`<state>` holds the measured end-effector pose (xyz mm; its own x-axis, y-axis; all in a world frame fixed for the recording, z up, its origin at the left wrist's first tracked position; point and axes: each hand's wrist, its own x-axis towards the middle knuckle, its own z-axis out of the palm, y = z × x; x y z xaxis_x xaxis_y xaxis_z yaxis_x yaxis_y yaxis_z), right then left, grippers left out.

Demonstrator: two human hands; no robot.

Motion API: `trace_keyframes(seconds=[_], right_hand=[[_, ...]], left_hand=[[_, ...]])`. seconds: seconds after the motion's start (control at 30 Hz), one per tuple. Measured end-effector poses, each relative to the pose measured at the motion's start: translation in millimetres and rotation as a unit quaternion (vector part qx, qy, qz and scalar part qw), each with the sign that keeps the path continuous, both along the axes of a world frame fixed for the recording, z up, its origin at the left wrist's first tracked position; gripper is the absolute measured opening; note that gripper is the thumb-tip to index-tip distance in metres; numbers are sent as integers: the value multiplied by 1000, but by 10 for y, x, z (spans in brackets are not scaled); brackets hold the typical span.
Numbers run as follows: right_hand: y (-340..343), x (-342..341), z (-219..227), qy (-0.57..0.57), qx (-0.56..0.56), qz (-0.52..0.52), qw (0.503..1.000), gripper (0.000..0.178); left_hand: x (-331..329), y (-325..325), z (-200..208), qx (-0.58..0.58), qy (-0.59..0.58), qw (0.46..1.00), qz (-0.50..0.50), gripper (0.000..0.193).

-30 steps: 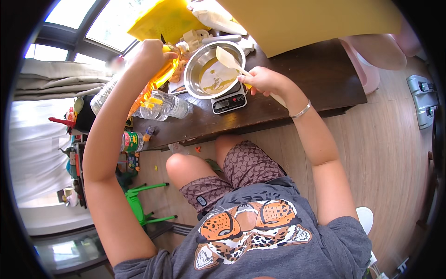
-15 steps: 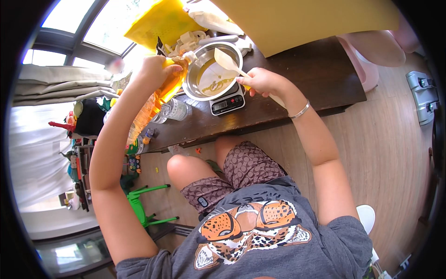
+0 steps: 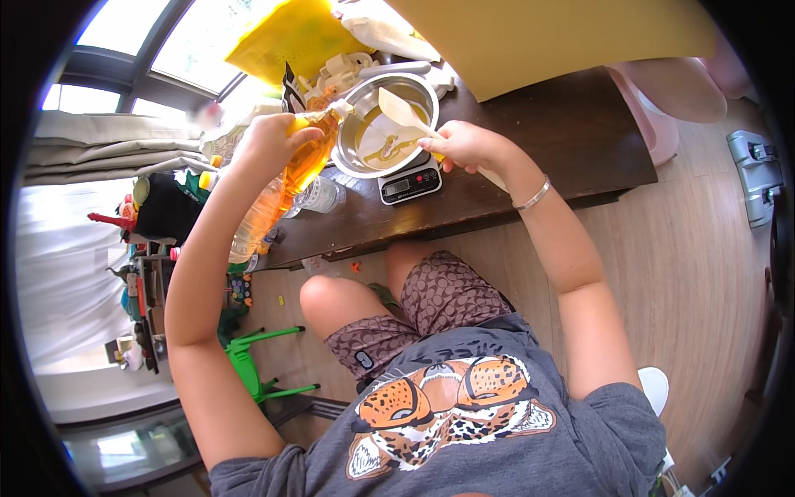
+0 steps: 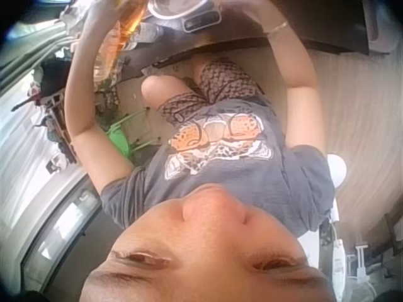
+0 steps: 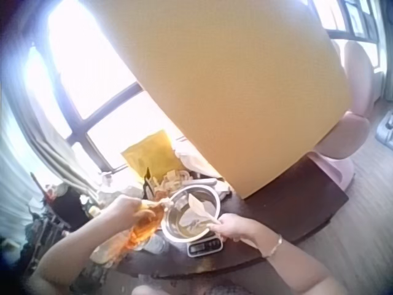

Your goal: The person pours a yellow liquid from a plastic bottle into a metal bowl placed on a digital scale, then pours a clear liquid from another bottle into the same bowl. They stir the mixture with a wooden spoon.

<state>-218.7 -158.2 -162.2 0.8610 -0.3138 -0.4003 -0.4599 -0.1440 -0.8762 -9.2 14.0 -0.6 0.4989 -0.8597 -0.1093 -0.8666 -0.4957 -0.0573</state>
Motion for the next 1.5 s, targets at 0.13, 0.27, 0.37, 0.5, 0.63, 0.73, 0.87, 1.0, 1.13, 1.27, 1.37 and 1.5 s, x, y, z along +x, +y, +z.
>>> trace_keyframes(seconds=[0.13, 0.27, 0.37, 0.5, 0.63, 0.73, 0.87, 1.0, 1.13, 1.27, 1.37, 1.5], right_hand=[[-10, 16, -31, -3, -9, 0, 1000, 47], [-12, 8, -44, -7, -4, -2, 1000, 47], [4, 7, -22, -2, -8, 2, 1000, 47], [-4, -5, -21, 5, -12, 1, 1000, 47], [-2, -1, -28, 1, -12, 1, 1000, 47], [13, -2, -3, -2, -18, 4, 1000, 49], [19, 12, 0, 3, -26, 9, 1000, 50], [22, 8, 19, 12, -28, 6, 1000, 50], [13, 7, -1, 8, -23, 6, 1000, 50], [15, -3, -16, 1, -20, 5, 1000, 49], [17, 10, -38, 1, -18, 8, 1000, 49], [-3, -4, -46, 1, -21, 7, 1000, 48]], left_hand=[[-33, -3, 33, 0, -6, 1000, -7, 55], [-61, 3, 48, -18, 13, 1000, -17, 54], [-55, 13, 40, -27, 16, 999, -25, 53], [-26, 19, 18, -42, 30, 998, -33, 52], [-43, 27, 14, -42, 18, 998, -37, 51], [-77, 50, 20, -48, 17, 998, -36, 51], [-79, 61, 14, -42, 19, 999, -26, 50], [-129, 54, 43, -29, 15, 999, -19, 49], [-133, 58, 37, -36, 18, 999, -26, 48], [-128, 63, 8, -45, 17, 998, -36, 48], [-86, 70, -23, -35, 17, 999, -32, 49], [-122, 50, -17, -24, 23, 999, -22, 50]])
